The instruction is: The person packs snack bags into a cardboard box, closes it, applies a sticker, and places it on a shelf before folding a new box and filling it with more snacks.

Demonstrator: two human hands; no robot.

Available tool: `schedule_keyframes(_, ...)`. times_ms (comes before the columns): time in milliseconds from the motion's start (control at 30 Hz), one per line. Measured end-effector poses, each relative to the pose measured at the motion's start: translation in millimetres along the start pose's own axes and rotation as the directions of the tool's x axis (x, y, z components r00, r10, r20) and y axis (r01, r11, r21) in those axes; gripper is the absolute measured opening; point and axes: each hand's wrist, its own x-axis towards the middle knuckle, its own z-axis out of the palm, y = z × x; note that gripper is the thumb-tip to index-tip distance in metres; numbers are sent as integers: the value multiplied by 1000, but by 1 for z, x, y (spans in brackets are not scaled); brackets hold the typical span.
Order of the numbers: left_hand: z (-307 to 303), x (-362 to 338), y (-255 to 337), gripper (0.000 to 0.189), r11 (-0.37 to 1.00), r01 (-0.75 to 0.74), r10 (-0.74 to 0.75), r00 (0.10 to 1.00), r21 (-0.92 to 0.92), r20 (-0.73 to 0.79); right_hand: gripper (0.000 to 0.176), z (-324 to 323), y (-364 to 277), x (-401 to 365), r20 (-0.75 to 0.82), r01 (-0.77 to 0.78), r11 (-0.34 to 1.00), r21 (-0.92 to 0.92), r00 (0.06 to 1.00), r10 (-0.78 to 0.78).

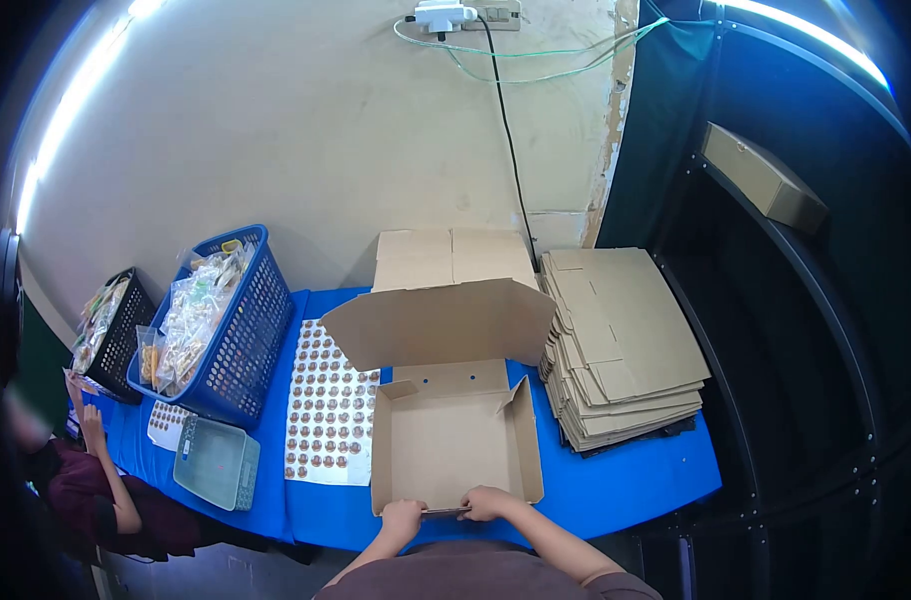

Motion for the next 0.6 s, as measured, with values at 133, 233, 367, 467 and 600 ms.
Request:
schedule_keyframes(133, -1, -2, 0, 25, 1000, -15, 15, 1000, 23, 9, 35, -2, -6, -6, -4, -15, 999, 29, 1000, 15)
schedule_keyframes(233, -2, -5, 1, 25, 999, -48, 47, 998, -19, -51, 37, 7, 1, -4, -44, 48, 997, 66, 998, -46)
schedule_keyframes(367, -1, -9, -1, 25, 996, -81, 79, 994, -30, -75, 53, 13, 19, 8, 38, 115, 992, 57, 992, -117)
schedule_keyframes(467, 0, -14, 0, 20, 992, -94, 85, 992, -87, -96, 69, 2, 23, -2, 192, 123, 921, 369, 960, -205)
schedule_keyframes(600, -33, -30, 7, 37, 966, -214, 217, 976, -143, 9, 66, 8, 27, -12, 57, 170, 904, 392, 977, -208)
